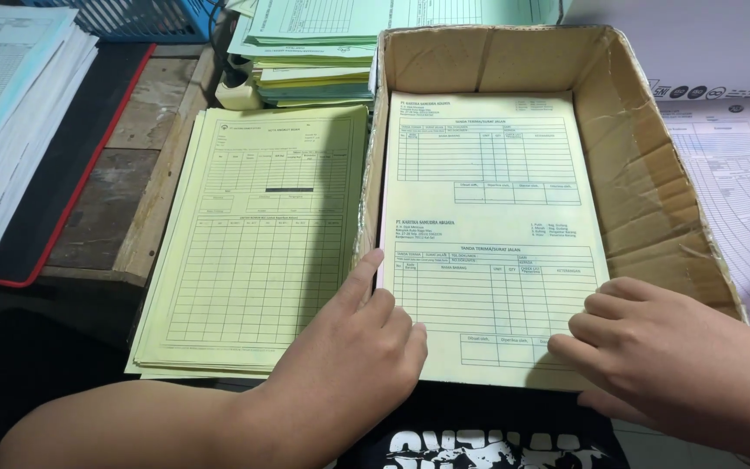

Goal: Sorting and organizing different types of printed paper forms into a cardboard box.

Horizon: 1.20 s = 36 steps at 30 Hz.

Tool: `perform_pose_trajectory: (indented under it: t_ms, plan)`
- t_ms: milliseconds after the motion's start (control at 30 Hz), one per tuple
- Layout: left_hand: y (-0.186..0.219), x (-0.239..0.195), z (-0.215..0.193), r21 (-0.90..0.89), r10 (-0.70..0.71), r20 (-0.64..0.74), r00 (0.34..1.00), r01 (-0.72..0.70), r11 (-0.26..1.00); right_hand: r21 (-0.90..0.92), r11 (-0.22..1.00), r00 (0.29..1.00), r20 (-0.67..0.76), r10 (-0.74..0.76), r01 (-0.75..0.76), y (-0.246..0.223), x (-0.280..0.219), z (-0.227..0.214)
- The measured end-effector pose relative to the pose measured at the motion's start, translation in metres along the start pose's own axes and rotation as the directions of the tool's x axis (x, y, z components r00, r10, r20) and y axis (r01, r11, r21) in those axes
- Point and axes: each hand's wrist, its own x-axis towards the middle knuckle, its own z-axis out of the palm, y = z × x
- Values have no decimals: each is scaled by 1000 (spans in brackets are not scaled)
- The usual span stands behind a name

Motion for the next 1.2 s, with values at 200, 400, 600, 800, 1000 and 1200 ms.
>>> perform_pose_trajectory:
  t_ms: [200,400,600,800,1000,1200]
  plan:
    - [-8,-1,-5,-105,47,55,997,-41,994,144,987,997,53,57,-64,14,3,-7]
    - [-63,5,-17,-384,-12,-277,961,-100,918,197,925,946,64,319,-325,64,15,-45]
    - [-171,44,14,-167,-232,-405,884,178,970,-80,871,830,-355,430,-485,148,47,-97]
    - [-259,89,75,-111,-395,-326,859,380,918,392,913,682,-639,356,-109,279,144,-43]
    - [-268,96,70,-502,-596,64,801,542,674,126,881,767,-447,461,-456,254,184,-110]
    - [-276,89,82,-572,-605,24,796,507,645,518,789,822,-253,510,-330,297,217,-85]
